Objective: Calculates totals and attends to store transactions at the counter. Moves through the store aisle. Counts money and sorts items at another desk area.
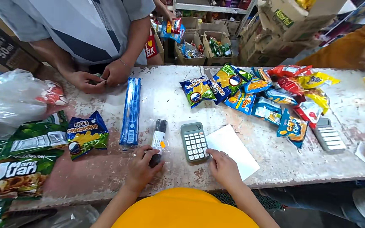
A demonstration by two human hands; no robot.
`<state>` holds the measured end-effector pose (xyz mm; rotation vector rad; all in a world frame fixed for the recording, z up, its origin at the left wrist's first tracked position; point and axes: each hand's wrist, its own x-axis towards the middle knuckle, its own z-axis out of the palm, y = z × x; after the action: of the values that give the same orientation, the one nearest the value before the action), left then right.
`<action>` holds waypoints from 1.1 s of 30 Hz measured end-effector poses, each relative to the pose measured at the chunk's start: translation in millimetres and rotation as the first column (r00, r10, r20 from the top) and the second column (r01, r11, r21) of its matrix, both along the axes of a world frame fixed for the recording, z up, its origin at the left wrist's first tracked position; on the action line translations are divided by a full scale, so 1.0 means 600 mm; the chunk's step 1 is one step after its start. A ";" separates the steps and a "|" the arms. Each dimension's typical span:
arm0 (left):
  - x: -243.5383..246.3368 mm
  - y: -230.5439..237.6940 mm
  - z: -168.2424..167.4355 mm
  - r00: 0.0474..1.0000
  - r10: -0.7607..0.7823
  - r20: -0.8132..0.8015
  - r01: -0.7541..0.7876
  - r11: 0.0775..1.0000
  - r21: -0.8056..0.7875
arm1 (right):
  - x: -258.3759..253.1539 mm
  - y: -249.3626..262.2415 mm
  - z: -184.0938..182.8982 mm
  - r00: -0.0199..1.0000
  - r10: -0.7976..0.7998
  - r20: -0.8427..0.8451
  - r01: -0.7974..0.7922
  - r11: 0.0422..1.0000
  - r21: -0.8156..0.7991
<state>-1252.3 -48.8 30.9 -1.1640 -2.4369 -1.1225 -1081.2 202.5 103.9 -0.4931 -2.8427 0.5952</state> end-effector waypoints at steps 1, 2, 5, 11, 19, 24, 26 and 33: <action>0.000 0.000 0.000 1.000 -0.002 0.004 0.002 1.000 0.002 | -0.005 0.003 0.006 1.000 0.003 0.003 -0.003 0.999 -0.038; 0.000 0.000 0.001 1.000 -0.004 0.012 0.004 1.000 0.005 | -0.012 0.006 0.006 1.000 0.011 -0.025 -0.012 0.998 -0.056; 0.000 0.000 0.001 1.000 -0.003 0.019 0.003 1.000 0.019 | -0.034 0.005 -0.010 0.993 0.058 -0.100 -0.062 0.997 -0.040; -0.001 0.000 -0.002 1.000 0.006 0.013 -0.006 0.999 0.035 | -0.058 -0.027 -0.019 0.986 0.116 -0.123 -0.113 0.993 0.024; 0.003 0.002 0.002 0.996 0.085 -0.008 -0.085 0.996 0.024 | -0.008 0.008 -0.025 0.987 0.018 -0.160 -0.013 0.999 0.029; -0.001 0.006 0.003 0.990 0.143 -0.011 -0.143 0.990 -0.015 | 0.015 0.055 -0.044 0.958 -0.170 -0.232 0.152 0.984 -0.090; 0.001 0.006 0.004 0.988 0.154 -0.025 -0.155 0.987 -0.043 | 0.013 0.076 -0.059 0.938 -0.259 -0.229 0.235 0.963 -0.130; -0.004 0.018 0.035 0.942 0.240 -0.233 -0.286 0.939 -0.191 | 0.004 0.081 -0.090 0.953 -0.183 -0.243 0.208 0.975 0.080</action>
<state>-1254.9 -38.2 52.1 -0.9169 -2.5055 -0.6303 -1078.6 251.3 49.8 -0.6318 -2.5483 0.4331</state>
